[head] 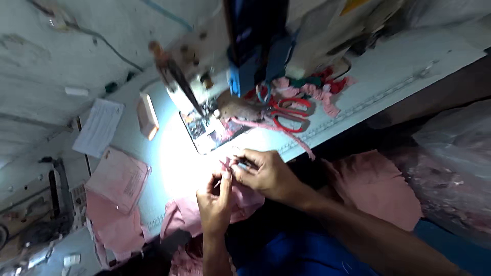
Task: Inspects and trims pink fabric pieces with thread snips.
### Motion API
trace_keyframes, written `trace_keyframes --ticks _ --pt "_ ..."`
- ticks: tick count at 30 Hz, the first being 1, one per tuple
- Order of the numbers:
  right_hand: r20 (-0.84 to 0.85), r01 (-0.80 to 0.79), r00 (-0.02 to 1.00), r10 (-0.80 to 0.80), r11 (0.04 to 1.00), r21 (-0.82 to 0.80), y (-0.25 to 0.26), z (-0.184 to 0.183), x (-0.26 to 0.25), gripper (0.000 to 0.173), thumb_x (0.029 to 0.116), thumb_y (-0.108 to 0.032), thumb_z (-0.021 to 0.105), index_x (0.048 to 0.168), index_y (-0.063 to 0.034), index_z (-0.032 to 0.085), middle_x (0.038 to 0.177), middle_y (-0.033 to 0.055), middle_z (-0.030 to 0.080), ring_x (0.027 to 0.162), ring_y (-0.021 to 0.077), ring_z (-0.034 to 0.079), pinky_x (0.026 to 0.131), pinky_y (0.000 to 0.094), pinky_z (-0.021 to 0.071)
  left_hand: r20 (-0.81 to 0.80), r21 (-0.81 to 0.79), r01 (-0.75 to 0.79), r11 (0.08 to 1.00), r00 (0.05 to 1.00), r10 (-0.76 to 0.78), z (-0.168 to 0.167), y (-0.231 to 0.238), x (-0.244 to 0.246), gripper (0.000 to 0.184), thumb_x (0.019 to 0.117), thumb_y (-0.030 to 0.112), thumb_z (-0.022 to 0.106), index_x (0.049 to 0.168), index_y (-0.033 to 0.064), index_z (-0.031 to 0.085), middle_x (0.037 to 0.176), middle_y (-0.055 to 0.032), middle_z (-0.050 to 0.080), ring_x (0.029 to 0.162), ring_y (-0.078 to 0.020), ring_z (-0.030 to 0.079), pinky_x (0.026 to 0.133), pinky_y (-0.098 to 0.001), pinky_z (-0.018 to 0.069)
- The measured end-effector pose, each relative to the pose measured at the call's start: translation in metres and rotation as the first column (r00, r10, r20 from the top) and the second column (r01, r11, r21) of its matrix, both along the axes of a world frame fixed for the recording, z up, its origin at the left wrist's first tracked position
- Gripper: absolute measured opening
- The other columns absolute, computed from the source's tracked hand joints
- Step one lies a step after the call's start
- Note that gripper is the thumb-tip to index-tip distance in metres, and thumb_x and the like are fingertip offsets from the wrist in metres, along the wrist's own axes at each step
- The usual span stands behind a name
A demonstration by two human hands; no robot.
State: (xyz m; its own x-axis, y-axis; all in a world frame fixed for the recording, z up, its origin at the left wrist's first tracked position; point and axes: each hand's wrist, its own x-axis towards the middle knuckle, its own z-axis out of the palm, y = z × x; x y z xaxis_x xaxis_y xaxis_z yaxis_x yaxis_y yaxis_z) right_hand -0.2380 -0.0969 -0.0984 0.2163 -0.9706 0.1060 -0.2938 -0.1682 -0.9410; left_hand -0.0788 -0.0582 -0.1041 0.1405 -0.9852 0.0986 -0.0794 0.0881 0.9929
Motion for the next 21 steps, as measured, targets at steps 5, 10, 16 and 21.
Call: trace_keyframes --ticks 5,10,16,21 --pt "-0.189 0.108 0.971 -0.145 0.976 -0.19 0.004 -0.002 0.015 0.022 0.0892 -0.031 0.068 0.095 -0.0104 0.072 0.069 0.0019 0.065 0.062 0.0144 0.062 0.054 0.0363 0.0509 0.177 -0.106 -0.102 0.989 0.977 0.12 0.008 -0.003 -0.001 0.015 0.0941 0.009 0.068 0.102 -0.0024 0.072 0.091 -0.0039 0.075 0.08 -0.0098 0.073 0.074 -0.0248 0.0635" --pt "-0.283 0.087 0.936 -0.21 0.915 -0.393 0.009 -0.003 0.014 0.021 0.0841 -0.029 0.069 0.091 -0.0102 0.07 0.065 0.0019 0.063 0.055 0.0151 0.061 0.047 0.0343 0.0472 0.163 -0.082 -0.039 0.996 0.985 0.052 0.01 -0.003 0.008 0.013 0.0944 0.008 0.069 0.1 -0.0017 0.076 0.085 -0.0036 0.076 0.075 -0.0086 0.073 0.071 -0.0234 0.0626" --pt "-0.376 0.01 0.882 -0.284 0.809 -0.588 0.012 -0.007 0.015 0.02 0.089 -0.027 0.066 0.097 -0.0109 0.074 0.068 0.0017 0.066 0.055 0.0166 0.062 0.047 0.0332 0.048 0.358 -0.054 -0.043 0.998 0.932 0.059 0.012 -0.001 0.011 0.014 0.091 0.016 0.064 0.092 0.0052 0.073 0.075 0.0056 0.07 0.067 0.0 0.068 0.063 -0.0177 0.0586" --pt "0.114 0.004 0.993 -0.027 0.98 0.199 -0.003 0.004 0.014 0.014 0.0898 -0.026 0.068 0.09 -0.0122 0.072 0.07 -0.0053 0.06 0.06 0.0025 0.053 0.056 0.0239 0.0443 0.229 -0.082 0.02 0.996 0.973 -0.001 0.007 -0.004 0.015 0.011 0.0962 0.011 0.064 0.091 0.0028 0.071 0.076 -0.0001 0.069 0.068 -0.0077 0.068 0.065 -0.0237 0.0599"
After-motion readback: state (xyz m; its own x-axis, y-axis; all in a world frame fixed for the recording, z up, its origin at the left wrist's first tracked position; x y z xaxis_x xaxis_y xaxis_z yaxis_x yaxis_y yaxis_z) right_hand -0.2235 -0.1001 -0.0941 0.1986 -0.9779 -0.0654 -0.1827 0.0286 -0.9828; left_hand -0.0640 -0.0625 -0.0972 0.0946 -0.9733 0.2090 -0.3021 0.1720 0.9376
